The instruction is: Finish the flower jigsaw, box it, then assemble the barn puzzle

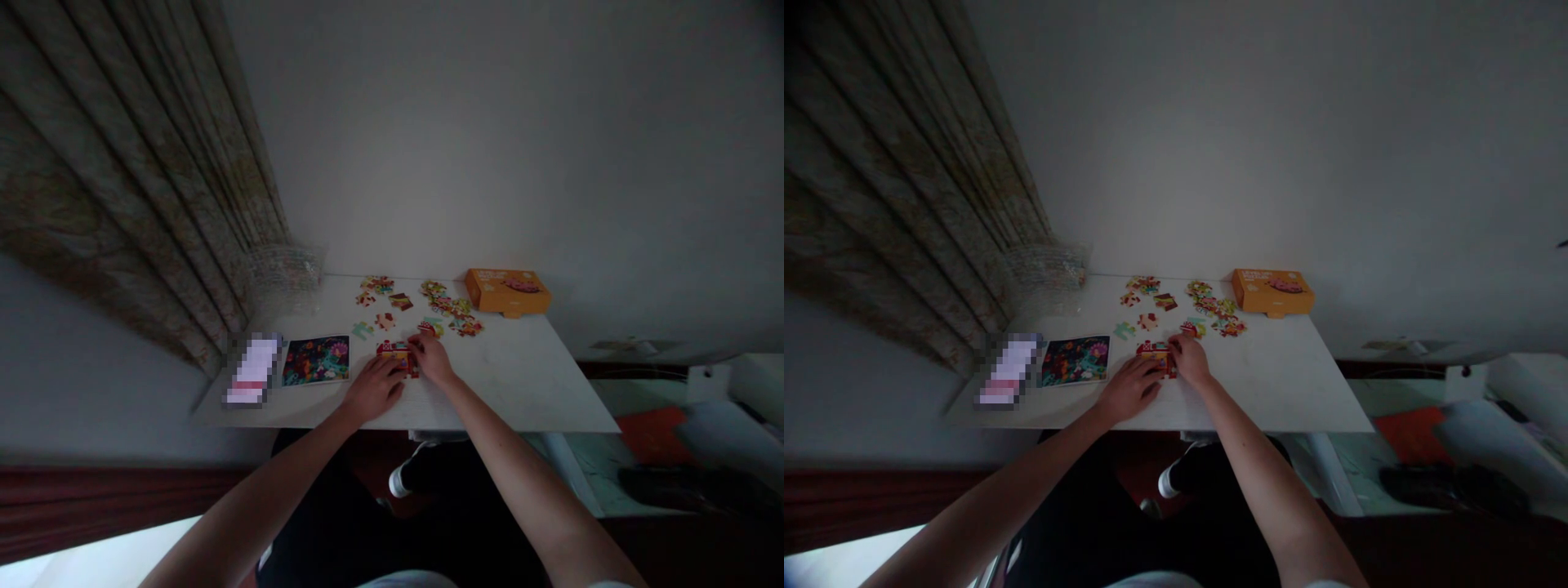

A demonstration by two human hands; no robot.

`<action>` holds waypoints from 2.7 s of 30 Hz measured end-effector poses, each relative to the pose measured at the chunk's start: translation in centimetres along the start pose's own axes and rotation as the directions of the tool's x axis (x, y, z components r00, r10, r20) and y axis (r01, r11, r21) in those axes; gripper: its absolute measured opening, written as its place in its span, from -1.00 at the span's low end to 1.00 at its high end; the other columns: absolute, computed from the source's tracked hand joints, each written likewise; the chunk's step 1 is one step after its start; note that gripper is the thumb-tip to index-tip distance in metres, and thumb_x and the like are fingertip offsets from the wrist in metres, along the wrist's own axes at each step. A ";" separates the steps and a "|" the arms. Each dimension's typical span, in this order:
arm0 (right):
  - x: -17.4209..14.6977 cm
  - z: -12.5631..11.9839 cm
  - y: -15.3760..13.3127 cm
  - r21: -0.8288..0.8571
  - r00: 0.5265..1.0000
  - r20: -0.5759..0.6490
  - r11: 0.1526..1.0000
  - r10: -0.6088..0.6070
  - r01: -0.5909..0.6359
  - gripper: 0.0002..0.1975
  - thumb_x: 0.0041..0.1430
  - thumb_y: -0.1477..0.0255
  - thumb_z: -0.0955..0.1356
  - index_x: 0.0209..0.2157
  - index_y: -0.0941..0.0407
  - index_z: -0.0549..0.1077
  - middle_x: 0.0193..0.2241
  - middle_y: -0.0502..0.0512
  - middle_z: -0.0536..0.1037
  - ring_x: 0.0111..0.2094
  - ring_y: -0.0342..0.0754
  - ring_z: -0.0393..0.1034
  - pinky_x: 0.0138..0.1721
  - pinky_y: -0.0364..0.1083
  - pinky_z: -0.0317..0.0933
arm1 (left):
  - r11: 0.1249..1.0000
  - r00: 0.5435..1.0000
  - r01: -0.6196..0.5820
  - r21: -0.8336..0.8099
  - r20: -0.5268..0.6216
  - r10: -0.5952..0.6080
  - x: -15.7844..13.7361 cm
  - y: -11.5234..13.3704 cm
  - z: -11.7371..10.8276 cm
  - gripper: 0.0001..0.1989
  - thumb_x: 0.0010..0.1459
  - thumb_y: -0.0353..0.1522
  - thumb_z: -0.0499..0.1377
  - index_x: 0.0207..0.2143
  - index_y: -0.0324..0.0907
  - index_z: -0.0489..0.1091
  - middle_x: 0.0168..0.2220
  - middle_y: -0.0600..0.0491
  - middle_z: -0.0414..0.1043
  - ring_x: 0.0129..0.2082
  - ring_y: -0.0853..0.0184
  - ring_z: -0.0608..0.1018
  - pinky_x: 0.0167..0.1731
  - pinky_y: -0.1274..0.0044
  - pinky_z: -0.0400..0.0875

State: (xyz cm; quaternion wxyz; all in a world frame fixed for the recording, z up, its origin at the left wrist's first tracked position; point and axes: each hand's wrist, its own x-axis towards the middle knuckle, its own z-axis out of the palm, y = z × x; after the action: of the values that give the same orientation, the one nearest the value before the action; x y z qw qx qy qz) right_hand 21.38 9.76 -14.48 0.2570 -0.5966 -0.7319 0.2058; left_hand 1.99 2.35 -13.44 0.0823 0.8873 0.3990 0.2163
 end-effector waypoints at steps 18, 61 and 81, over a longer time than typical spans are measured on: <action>-0.9 -1.0 -0.4 -0.163 0.980 0.072 0.967 -0.186 0.196 -0.77 0.42 0.42 0.31 -0.09 0.07 0.63 -0.10 0.14 0.61 -0.03 0.02 0.45 0.07 -0.05 0.28 | 0.998 0.998 0.051 0.042 0.032 -0.052 0.0 -0.1 0.6 -0.55 0.34 -0.31 0.14 0.26 -0.13 0.34 0.29 -0.15 0.38 0.33 0.11 0.36 0.41 0.12 0.07; -3.2 -2.4 5.4 -0.039 0.947 0.010 0.946 -0.321 0.321 -0.73 0.30 0.35 0.44 0.02 0.00 0.56 0.09 0.22 0.53 0.15 0.12 0.39 0.13 0.12 0.26 | 0.999 0.997 0.049 0.008 -0.061 -0.049 2.3 0.7 1.3 -0.70 0.28 -0.38 0.21 0.05 -0.13 0.50 0.18 -0.09 0.49 0.20 0.09 0.49 0.28 0.16 0.34; -4.6 -2.2 3.0 -0.239 0.960 0.129 0.931 -0.250 0.275 -0.62 0.47 0.30 0.24 0.22 -0.03 0.47 0.34 0.22 0.35 0.37 0.13 0.19 0.33 0.30 0.05 | 0.998 0.997 0.056 -0.010 -0.055 -0.056 2.3 0.9 1.3 -0.68 0.30 -0.37 0.18 0.09 -0.10 0.49 0.19 -0.10 0.47 0.22 0.09 0.47 0.29 0.12 0.31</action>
State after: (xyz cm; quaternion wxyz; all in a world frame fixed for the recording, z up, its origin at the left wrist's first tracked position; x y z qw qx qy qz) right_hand 25.79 5.89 -15.17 0.1680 -0.5106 -0.8370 0.1026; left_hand 4.53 3.53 -13.60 0.0808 0.8690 0.4251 0.2401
